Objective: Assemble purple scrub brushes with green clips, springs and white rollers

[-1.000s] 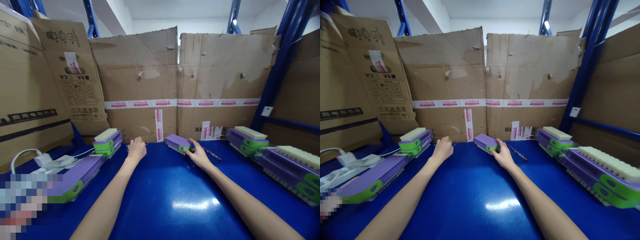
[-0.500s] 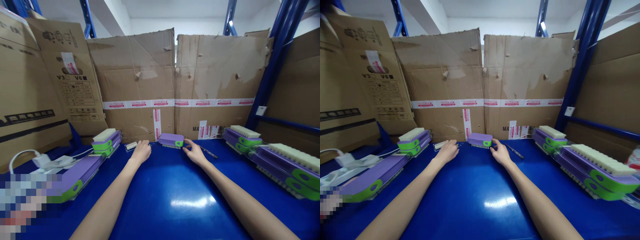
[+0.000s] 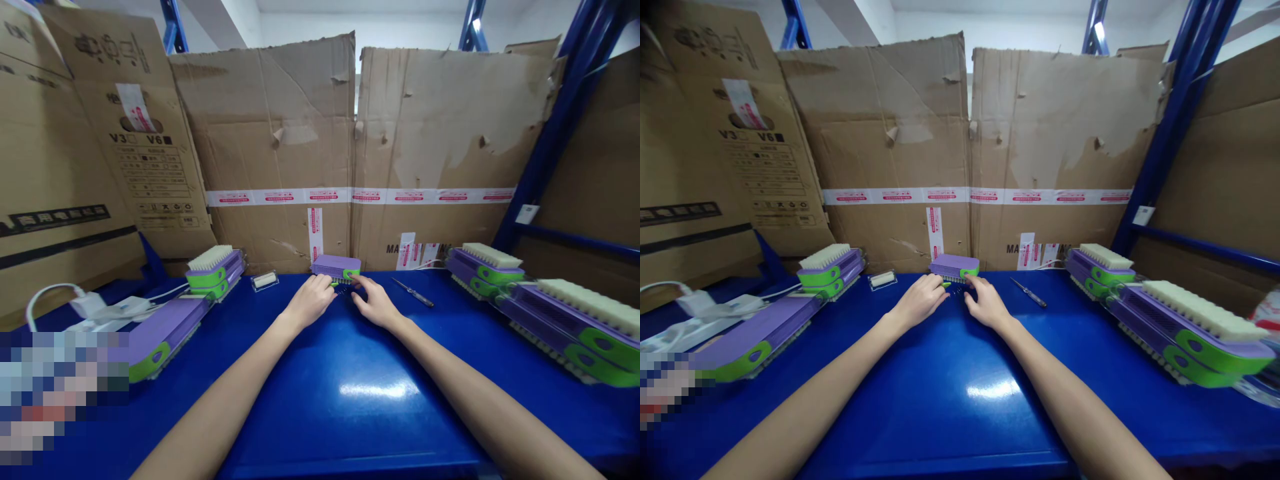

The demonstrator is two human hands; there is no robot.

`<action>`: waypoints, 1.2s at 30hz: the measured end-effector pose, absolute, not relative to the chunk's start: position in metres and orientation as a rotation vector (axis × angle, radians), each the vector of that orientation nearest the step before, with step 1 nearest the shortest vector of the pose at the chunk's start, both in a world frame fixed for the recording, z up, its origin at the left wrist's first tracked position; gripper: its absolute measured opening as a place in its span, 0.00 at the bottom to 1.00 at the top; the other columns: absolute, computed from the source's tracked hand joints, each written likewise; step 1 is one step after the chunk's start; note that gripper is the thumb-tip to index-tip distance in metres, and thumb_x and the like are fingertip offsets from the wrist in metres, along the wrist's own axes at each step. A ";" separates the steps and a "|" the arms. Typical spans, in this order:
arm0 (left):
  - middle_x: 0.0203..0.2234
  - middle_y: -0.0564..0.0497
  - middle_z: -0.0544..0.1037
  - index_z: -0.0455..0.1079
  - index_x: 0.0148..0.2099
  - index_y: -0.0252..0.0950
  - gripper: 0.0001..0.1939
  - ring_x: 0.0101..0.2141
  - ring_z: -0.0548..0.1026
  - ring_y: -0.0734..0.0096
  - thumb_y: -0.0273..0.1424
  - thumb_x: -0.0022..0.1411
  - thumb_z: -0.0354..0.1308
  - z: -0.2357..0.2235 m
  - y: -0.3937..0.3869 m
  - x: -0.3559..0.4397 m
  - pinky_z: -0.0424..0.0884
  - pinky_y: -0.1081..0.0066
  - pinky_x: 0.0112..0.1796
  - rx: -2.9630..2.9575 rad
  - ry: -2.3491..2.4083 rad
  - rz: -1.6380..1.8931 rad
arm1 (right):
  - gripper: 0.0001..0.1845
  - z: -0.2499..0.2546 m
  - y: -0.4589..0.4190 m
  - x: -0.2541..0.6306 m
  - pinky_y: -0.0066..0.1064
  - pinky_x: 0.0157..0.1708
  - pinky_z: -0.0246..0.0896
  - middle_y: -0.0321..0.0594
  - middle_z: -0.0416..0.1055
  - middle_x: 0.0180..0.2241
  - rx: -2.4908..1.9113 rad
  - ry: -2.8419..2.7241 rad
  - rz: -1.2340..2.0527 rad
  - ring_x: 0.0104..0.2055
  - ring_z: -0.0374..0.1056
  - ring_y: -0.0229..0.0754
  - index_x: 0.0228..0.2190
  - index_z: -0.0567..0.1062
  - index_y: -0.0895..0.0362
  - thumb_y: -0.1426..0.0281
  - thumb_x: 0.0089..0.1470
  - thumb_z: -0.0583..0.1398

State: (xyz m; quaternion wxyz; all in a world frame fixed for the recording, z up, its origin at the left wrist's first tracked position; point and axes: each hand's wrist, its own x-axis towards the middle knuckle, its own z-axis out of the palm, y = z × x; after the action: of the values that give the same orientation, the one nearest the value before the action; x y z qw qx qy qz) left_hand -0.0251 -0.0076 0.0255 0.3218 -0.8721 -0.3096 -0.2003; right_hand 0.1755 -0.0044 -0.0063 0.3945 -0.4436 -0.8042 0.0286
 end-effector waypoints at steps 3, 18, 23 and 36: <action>0.30 0.46 0.71 0.70 0.33 0.32 0.10 0.34 0.70 0.65 0.31 0.64 0.51 0.022 -0.006 -0.023 0.64 0.67 0.34 -2.317 -0.851 -0.558 | 0.28 -0.010 -0.007 0.169 0.42 0.50 0.61 0.53 0.68 0.50 -1.073 -2.063 0.152 0.48 0.67 0.47 0.54 0.63 0.62 0.73 0.51 0.56; 0.33 0.45 0.73 0.74 0.35 0.33 0.16 0.37 0.72 0.64 0.39 0.64 0.51 0.015 -0.007 -0.021 0.68 0.65 0.40 -2.523 -1.241 -0.774 | 0.28 -0.002 -0.014 0.169 0.34 0.40 0.67 0.40 0.73 0.35 -0.952 -1.556 0.713 0.35 0.71 0.40 0.48 0.68 0.58 0.66 0.44 0.65; 0.33 0.46 0.72 0.74 0.37 0.33 0.14 0.37 0.72 0.67 0.37 0.64 0.51 0.015 -0.016 -0.007 0.69 0.68 0.39 -2.586 -1.184 -0.989 | 0.31 0.005 -0.023 0.155 0.38 0.45 0.66 0.44 0.76 0.36 -0.897 -1.367 0.958 0.42 0.72 0.46 0.49 0.66 0.58 0.61 0.44 0.65; 0.34 0.47 0.72 0.73 0.41 0.33 0.11 0.36 0.72 0.69 0.33 0.63 0.52 0.015 -0.011 -0.009 0.69 0.69 0.40 -2.459 -1.131 -1.334 | 0.19 0.007 -0.023 0.170 0.35 0.38 0.64 0.44 0.71 0.33 -1.129 -1.796 0.039 0.35 0.67 0.44 0.47 0.71 0.59 0.65 0.54 0.56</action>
State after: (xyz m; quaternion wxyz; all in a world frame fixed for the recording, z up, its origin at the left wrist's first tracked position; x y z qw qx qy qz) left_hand -0.0094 -0.0109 0.0148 0.0621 -0.8134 -0.3740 -0.4412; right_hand 0.1699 -0.0233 0.0072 0.4881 -0.4643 -0.7389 0.0161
